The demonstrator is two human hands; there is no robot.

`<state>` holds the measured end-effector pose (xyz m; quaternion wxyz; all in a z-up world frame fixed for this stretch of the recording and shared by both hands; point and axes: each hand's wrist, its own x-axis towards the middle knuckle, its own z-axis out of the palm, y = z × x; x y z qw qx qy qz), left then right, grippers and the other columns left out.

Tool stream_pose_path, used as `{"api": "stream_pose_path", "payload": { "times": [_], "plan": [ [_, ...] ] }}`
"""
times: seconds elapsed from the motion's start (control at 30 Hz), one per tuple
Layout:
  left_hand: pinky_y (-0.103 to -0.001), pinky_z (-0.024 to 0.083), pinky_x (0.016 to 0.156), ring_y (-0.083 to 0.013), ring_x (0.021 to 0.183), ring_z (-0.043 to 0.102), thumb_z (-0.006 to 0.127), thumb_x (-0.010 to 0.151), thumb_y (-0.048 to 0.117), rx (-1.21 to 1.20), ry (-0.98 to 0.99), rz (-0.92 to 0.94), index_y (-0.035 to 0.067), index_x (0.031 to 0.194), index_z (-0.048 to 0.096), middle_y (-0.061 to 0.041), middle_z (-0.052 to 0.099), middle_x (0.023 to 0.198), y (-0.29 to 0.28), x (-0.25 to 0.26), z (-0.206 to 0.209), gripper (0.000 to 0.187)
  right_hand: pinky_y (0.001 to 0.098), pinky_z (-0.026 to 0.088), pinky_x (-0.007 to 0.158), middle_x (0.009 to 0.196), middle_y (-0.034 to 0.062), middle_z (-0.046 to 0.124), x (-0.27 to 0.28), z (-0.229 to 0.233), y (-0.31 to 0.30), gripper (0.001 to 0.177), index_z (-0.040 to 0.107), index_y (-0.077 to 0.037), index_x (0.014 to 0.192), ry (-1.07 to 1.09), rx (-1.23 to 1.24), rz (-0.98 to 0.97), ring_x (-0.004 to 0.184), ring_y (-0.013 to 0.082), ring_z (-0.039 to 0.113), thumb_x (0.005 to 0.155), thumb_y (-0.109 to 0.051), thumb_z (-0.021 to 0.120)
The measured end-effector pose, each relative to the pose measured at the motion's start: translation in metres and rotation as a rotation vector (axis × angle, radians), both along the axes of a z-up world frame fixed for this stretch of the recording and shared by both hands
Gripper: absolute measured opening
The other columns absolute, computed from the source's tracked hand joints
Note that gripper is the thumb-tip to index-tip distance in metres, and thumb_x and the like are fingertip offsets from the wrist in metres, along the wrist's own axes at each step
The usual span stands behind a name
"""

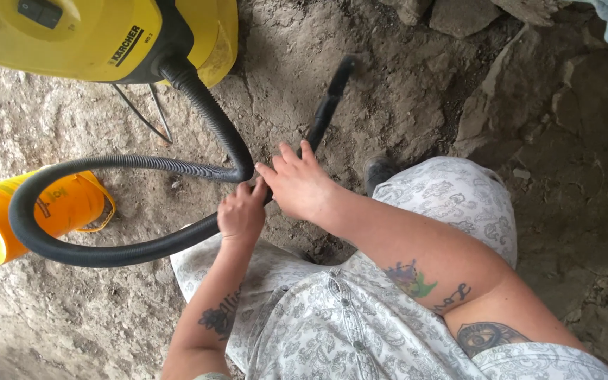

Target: The person detaches the hose from a vacuum cleaner, inspects the components, and then reattaches the hose parts and connects it back to the main vacuum unit.

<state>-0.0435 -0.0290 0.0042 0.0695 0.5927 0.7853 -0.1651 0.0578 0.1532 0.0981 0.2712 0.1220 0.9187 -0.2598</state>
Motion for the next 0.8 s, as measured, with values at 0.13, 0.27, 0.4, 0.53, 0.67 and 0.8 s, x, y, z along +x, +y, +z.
{"api": "stream_pose_path", "payload": {
  "times": [0.13, 0.27, 0.4, 0.53, 0.67, 0.8],
  "plan": [
    [-0.039, 0.057, 0.061, -0.0233, 0.067, 0.068, 0.062, 0.092, 0.019, 0.056, 0.028, 0.01, 0.029, 0.132, 0.061, -0.003, 0.067, 0.093, -0.025, -0.009, 0.004, 0.041, 0.0667, 0.02, 0.116, 0.145, 0.0243, 0.046, 0.003, 0.006, 0.003, 0.071, 0.032, -0.007, 0.156, -0.004, -0.015, -0.028, 0.147, 0.0398, 0.027, 0.094, -0.027, 0.062],
    [-0.038, 0.057, 0.062, -0.0238, 0.07, 0.068, 0.061, 0.092, 0.02, 0.103, 0.052, -0.01, 0.028, 0.13, 0.059, -0.003, 0.068, 0.097, -0.037, -0.01, 0.004, 0.039, 0.0665, 0.023, 0.116, 0.144, 0.0223, 0.049, 0.005, 0.002, 0.0, 0.072, 0.035, -0.008, 0.154, 0.038, 0.006, -0.026, 0.147, 0.0393, 0.03, 0.093, -0.033, 0.065],
    [-0.039, 0.058, 0.063, -0.0242, 0.072, 0.07, 0.061, 0.091, 0.019, 0.075, 0.044, 0.031, 0.029, 0.13, 0.058, -0.004, 0.07, 0.099, -0.038, -0.01, -0.004, 0.04, 0.0662, 0.023, 0.116, 0.142, 0.0214, 0.051, 0.005, 0.0, -0.001, 0.071, 0.036, -0.009, 0.154, 0.049, 0.004, -0.032, 0.147, 0.0393, 0.031, 0.094, -0.034, 0.065],
    [-0.039, 0.058, 0.062, -0.0253, 0.072, 0.071, 0.061, 0.094, 0.019, 0.014, 0.005, 0.086, 0.027, 0.134, 0.057, -0.005, 0.07, 0.098, -0.02, -0.007, -0.01, 0.042, 0.0662, 0.023, 0.115, 0.142, 0.0221, 0.05, 0.003, -0.005, -0.002, 0.07, 0.036, -0.008, 0.154, 0.065, 0.011, -0.017, 0.145, 0.0394, 0.031, 0.094, -0.032, 0.064],
    [-0.04, 0.058, 0.062, -0.0271, 0.072, 0.071, 0.064, 0.09, 0.019, 0.033, -0.042, 0.182, 0.027, 0.137, 0.057, -0.007, 0.069, 0.099, -0.011, -0.008, -0.014, 0.048, 0.0664, 0.023, 0.115, 0.142, 0.0215, 0.05, 0.003, -0.004, -0.002, 0.069, 0.035, -0.009, 0.154, 0.041, 0.009, 0.005, 0.145, 0.0395, 0.031, 0.096, -0.033, 0.062],
    [-0.042, 0.059, 0.063, -0.028, 0.072, 0.072, 0.065, 0.091, 0.019, 0.015, -0.066, 0.206, 0.029, 0.136, 0.057, -0.006, 0.068, 0.096, -0.023, -0.011, -0.008, 0.047, 0.0661, 0.022, 0.116, 0.141, 0.0207, 0.051, 0.003, -0.001, 0.0, 0.07, 0.034, -0.008, 0.155, 0.031, -0.004, 0.001, 0.145, 0.0396, 0.031, 0.096, -0.034, 0.062]
  ]
}}
